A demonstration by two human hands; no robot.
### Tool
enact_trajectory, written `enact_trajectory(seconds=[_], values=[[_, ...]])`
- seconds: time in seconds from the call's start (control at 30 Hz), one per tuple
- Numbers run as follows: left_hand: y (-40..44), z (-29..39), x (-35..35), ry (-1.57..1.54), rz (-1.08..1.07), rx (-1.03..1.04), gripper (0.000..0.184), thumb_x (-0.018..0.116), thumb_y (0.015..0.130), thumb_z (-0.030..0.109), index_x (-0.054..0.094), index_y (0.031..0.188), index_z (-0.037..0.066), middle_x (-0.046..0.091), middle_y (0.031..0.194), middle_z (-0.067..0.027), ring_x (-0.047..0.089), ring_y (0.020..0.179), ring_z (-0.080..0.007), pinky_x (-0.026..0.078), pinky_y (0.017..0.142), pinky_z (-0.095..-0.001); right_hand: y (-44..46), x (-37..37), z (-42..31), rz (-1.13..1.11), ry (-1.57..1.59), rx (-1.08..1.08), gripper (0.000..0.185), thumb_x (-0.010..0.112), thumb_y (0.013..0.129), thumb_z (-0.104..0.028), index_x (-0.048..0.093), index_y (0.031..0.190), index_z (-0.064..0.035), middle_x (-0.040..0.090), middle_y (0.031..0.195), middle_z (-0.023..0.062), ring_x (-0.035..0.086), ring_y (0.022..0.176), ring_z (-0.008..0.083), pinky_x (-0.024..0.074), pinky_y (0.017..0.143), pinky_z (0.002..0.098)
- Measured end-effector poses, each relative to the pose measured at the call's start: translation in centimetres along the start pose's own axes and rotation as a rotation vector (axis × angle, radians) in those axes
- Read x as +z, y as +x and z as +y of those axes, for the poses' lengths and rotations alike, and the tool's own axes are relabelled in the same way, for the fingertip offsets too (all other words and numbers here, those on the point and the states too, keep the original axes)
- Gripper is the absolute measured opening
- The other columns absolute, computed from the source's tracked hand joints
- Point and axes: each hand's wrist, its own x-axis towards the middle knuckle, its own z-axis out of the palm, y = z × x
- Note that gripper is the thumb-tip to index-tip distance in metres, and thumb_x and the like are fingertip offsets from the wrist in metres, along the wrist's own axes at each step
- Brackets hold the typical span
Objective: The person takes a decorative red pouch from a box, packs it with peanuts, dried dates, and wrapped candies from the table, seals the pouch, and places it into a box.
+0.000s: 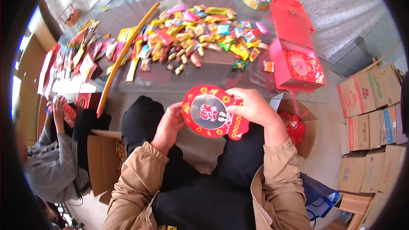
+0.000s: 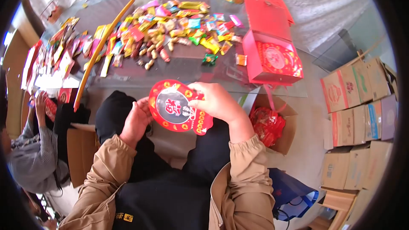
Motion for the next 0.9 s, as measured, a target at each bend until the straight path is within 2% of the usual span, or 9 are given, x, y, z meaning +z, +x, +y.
enact_trajectory(seconds=[0.07,0.1,0.27,0.47,0.5,0.53,0.6,0.73,0.9], values=[[-1.5,1.3,0.0,0.081,0.048,0.054,0.027,0.061,0.103,0.026,0.06,0.121,0.006,0.07,0.113,-0.0062,0.065,0.1,-0.0116,0.05,0.089,-0.0275,0.5,3.5,0.6,-0.072,-0.006,-0.032,0.048,0.079,0.081,-0.016,0.064,0.123,0.0035,0.071,0.101,0.0228,0.07,0.094,0.0314,0.0526,0.09,0.0354],[-1.9,1.0,-1.0,0.159,0.088,0.027,0.012,0.067,0.097,0.009,0.063,0.108,0.005,0.071,0.093,-0.003,0.066,0.083,-0.0087,0.052,0.078,-0.022,0.4,4.7,0.5,-0.087,0.007,-0.015,0.05,0.079,0.083,-0.016,0.062,0.127,0.002,0.071,0.1,0.0207,0.07,0.091,0.0289,0.0528,0.088,0.0351],[-3.0,0.4,-2.9,0.109,0.244,0.097,0.005,0.063,0.1,0.008,0.061,0.096,0.006,0.066,0.083,0.0005,0.06,0.073,-0.0062,0.05,0.07,-0.0229,-1.3,9.5,3.0,0.14,0.727,0.191,0.048,0.072,0.095,-0.015,0.054,0.136,0.0005,0.071,0.099,0.0056,0.063,0.087,0.0078,0.0509,0.079,0.0247],[-2.2,-0.9,-4.5,0.191,0.32,0.12,0.006,0.061,0.101,0.007,0.058,0.105,0.004,0.065,0.091,-0.0002,0.061,0.082,-0.0069,0.052,0.077,-0.0253,-3.0,12.5,4.6,0.271,0.725,0.24,0.032,0.066,0.097,-0.005,0.057,0.126,0.005,0.071,0.096,0.0042,0.063,0.085,0.0059,0.0503,0.076,0.022],[-1.9,-1.2,-4.1,0.329,0.36,0.205,0.025,0.066,0.098,0.007,0.055,0.119,0.001,0.065,0.109,-0.006,0.063,0.097,-0.0109,0.053,0.085,-0.0263,-2.8,12.7,4.5,0.289,0.699,0.237,0.03,0.066,0.098,-0.004,0.057,0.125,0.005,0.071,0.095,0.0041,0.063,0.085,0.0058,0.0503,0.076,0.022],[-1.9,-1.2,-3.8,0.64,0.407,0.3,0.06,0.079,0.086,0.015,0.048,0.135,0.0,0.057,0.131,-0.0156,0.058,0.121,-0.0248,0.049,0.1,-0.0349,-2.6,12.9,4.5,0.305,0.674,0.236,0.028,0.065,0.098,-0.003,0.058,0.124,0.005,0.071,0.095,0.0039,0.063,0.085,0.0058,0.0503,0.076,0.022],[-2.8,-0.2,-2.1,1.388,0.404,0.545,0.094,0.091,0.068,0.027,0.042,0.145,0.001,0.045,0.146,-0.0224,0.044,0.138,-0.038,0.04,0.112,-0.0447,-2.3,13.5,5.1,0.323,0.61,0.253,0.031,0.069,0.095,-0.003,0.058,0.123,0.0053,0.07,0.089,0.003,0.062,0.081,0.0054,0.0502,0.074,0.0223],[-3.0,-0.3,-1.2,1.57,-0.07,0.502,0.118,0.095,0.051,0.045,0.041,0.151,0.016,0.033,0.158,-0.0175,0.024,0.149,-0.0427,0.023,0.117,-0.0645,-1.3,15.1,5.4,0.27,0.468,0.269,0.035,0.073,0.091,-0.003,0.058,0.122,0.0041,0.068,0.083,0.0028,0.06,0.076,0.006,0.0504,0.07,0.0238],[-2.5,-1.8,-1.4,1.592,-0.101,0.417,0.124,0.095,0.052,0.045,0.033,0.155,0.013,0.029,0.16,-0.0193,0.02,0.15,-0.0448,0.02,0.115,-0.0688,0.2,16.7,4.0,0.208,0.356,0.234,0.036,0.075,0.088,-0.003,0.059,0.121,0.0018,0.068,0.079,0.0047,0.061,0.071,0.0081,0.0517,0.069,0.0265]])
